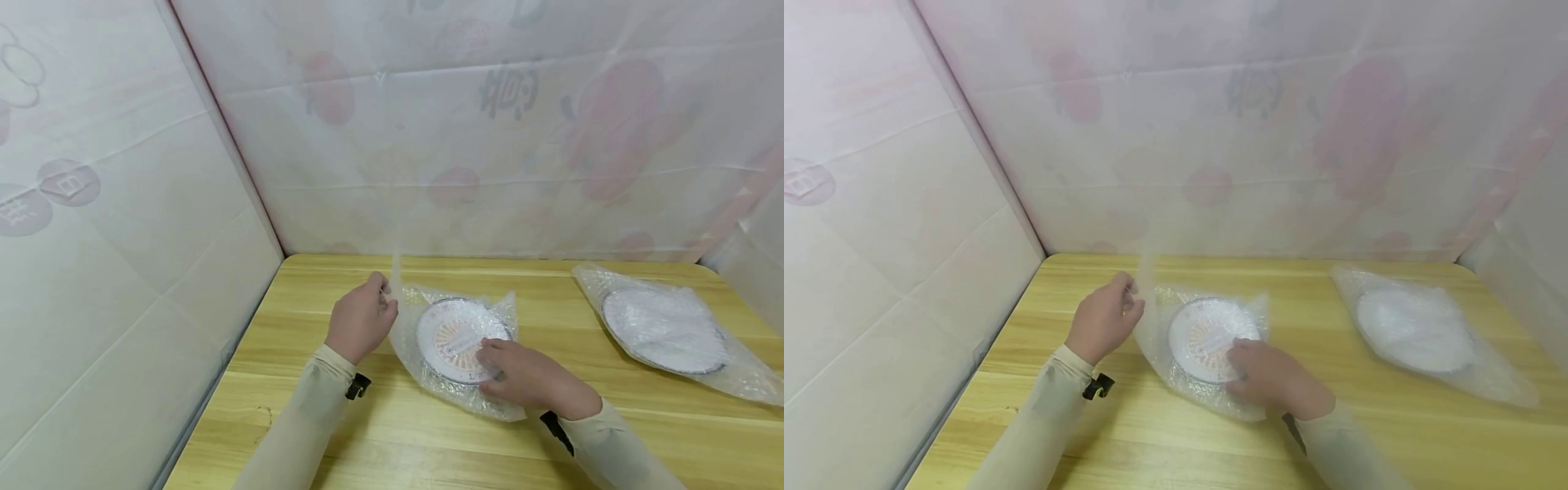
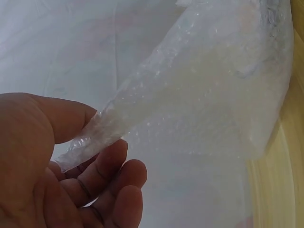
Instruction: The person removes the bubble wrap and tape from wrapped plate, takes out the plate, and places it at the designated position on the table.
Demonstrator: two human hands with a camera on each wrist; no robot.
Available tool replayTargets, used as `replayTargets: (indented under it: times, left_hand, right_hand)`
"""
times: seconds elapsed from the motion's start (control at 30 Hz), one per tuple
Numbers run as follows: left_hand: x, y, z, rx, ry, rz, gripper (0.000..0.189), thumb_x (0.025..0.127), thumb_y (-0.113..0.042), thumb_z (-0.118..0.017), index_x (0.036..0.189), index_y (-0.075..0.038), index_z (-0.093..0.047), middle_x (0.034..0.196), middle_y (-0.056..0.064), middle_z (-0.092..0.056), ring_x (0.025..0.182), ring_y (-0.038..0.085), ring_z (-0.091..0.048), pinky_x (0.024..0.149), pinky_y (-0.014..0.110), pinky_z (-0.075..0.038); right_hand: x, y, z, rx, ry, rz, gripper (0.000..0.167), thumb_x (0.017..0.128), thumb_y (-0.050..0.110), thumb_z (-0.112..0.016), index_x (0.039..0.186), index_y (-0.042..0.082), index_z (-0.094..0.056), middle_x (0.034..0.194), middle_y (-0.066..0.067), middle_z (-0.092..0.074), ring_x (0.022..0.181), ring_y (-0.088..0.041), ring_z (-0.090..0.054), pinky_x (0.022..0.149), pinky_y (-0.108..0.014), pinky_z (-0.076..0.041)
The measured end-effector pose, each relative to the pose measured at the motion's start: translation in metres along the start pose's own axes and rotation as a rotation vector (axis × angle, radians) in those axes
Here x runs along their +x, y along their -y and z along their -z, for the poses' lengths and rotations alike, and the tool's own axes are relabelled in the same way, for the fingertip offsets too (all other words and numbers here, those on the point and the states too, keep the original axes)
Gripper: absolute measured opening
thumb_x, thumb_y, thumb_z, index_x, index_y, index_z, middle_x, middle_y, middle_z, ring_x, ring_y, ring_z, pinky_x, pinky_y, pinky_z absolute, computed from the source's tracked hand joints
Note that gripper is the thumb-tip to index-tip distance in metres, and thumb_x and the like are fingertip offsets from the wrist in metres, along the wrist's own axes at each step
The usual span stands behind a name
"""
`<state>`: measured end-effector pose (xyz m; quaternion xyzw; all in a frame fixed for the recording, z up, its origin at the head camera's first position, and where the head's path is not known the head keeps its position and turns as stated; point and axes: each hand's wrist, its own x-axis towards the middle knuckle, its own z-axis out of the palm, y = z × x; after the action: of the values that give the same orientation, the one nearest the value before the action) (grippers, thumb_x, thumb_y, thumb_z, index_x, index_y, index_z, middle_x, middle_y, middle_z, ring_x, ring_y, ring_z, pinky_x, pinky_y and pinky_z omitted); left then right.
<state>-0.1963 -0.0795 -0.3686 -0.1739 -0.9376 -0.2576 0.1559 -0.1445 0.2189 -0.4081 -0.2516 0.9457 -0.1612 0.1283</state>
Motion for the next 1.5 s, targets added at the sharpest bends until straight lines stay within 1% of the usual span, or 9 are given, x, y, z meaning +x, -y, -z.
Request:
replayTargets:
  times: [0.07,0.13,0.33,0.5,0.83,1.1,1.27,1.4,1.5]
  left_hand:
    - [0.0,0.001,0.001,0.0,0.004,0.013,0.014,0.097,-0.016,-0.061,0.107,-0.006,-0.061,0.059,-0.003,-0.056,0.044,0.01,-0.041,0.041,0.027,-0.034]
    - [0.001,0.002,0.001,-0.005,0.003,0.027,0.014,0.098,-0.017,-0.06,0.107,-0.006,-0.061,0.056,-0.004,-0.051,0.043,0.01,-0.038,0.041,0.028,-0.033]
    - [0.001,0.007,0.005,-0.022,-0.042,0.043,0.012,0.099,-0.021,-0.061,0.092,-0.012,-0.058,0.061,-0.005,-0.051,0.048,0.012,-0.042,0.044,0.028,-0.036]
    - [0.001,0.014,0.009,-0.014,-0.068,0.062,0.019,0.095,-0.018,-0.06,0.078,-0.015,-0.052,0.06,-0.005,-0.047,0.049,0.011,-0.039,0.046,0.028,-0.033]
    - [0.001,0.028,0.02,-0.037,-0.088,0.131,0.018,0.093,-0.017,-0.058,0.075,-0.016,-0.058,0.058,-0.005,-0.052,0.048,0.012,-0.042,0.046,0.029,-0.034]
    - [0.003,0.038,0.025,-0.016,-0.067,0.177,0.02,0.092,-0.019,-0.056,0.072,-0.016,-0.058,0.058,-0.004,-0.054,0.049,0.015,-0.045,0.048,0.03,-0.035]
    - [0.002,0.044,0.029,-0.029,-0.051,0.218,0.021,0.09,-0.018,-0.055,0.069,-0.016,-0.055,0.055,-0.004,-0.05,0.048,0.014,-0.041,0.048,0.029,-0.032]
    - [0.001,0.048,0.034,-0.023,-0.018,0.264,0.023,0.087,-0.016,-0.053,0.064,-0.016,-0.048,0.054,-0.004,-0.042,0.049,0.014,-0.034,0.047,0.029,-0.026]
    - [0.001,0.051,0.036,0.003,0.041,0.302,0.027,0.086,-0.015,-0.052,0.061,-0.017,-0.042,0.053,-0.005,-0.036,0.049,0.013,-0.03,0.047,0.028,-0.023]
  right_hand:
    - [0.0,0.0,0.0,0.0,0.0,0.001,0.066,0.093,0.042,-0.072,0.14,-0.004,-0.059,0.152,-0.029,-0.047,0.138,-0.051,-0.044,0.111,-0.064,-0.039]
    - [0.0,-0.001,0.0,-0.002,-0.003,0.004,0.066,0.093,0.042,-0.072,0.139,-0.004,-0.06,0.152,-0.029,-0.048,0.138,-0.051,-0.045,0.111,-0.064,-0.039]
    - [-0.001,0.002,0.0,0.0,-0.007,0.003,0.064,0.094,0.041,-0.071,0.139,-0.004,-0.06,0.151,-0.029,-0.048,0.138,-0.05,-0.045,0.111,-0.063,-0.039]
    - [-0.001,0.004,0.001,-0.008,-0.006,0.007,0.064,0.094,0.039,-0.071,0.139,-0.005,-0.06,0.151,-0.029,-0.049,0.138,-0.051,-0.045,0.111,-0.063,-0.039]
    - [-0.001,0.004,0.0,-0.022,-0.018,0.022,0.062,0.094,0.038,-0.07,0.138,-0.005,-0.06,0.149,-0.03,-0.05,0.137,-0.051,-0.047,0.111,-0.063,-0.04]
    - [0.0,0.003,-0.001,-0.04,-0.021,0.021,0.062,0.094,0.039,-0.069,0.138,-0.004,-0.06,0.149,-0.029,-0.05,0.137,-0.05,-0.047,0.111,-0.063,-0.039]
    - [0.0,0.002,-0.003,-0.042,-0.023,0.017,0.062,0.094,0.04,-0.07,0.138,-0.004,-0.061,0.148,-0.029,-0.051,0.137,-0.05,-0.047,0.111,-0.063,-0.039]
    - [0.001,0.002,-0.003,-0.047,-0.024,0.02,0.062,0.095,0.041,-0.07,0.138,-0.004,-0.061,0.148,-0.029,-0.052,0.137,-0.05,-0.048,0.111,-0.063,-0.04]
    - [0.0,0.002,-0.003,-0.051,-0.027,0.02,0.063,0.094,0.041,-0.07,0.138,-0.004,-0.061,0.148,-0.029,-0.051,0.137,-0.05,-0.047,0.111,-0.063,-0.04]
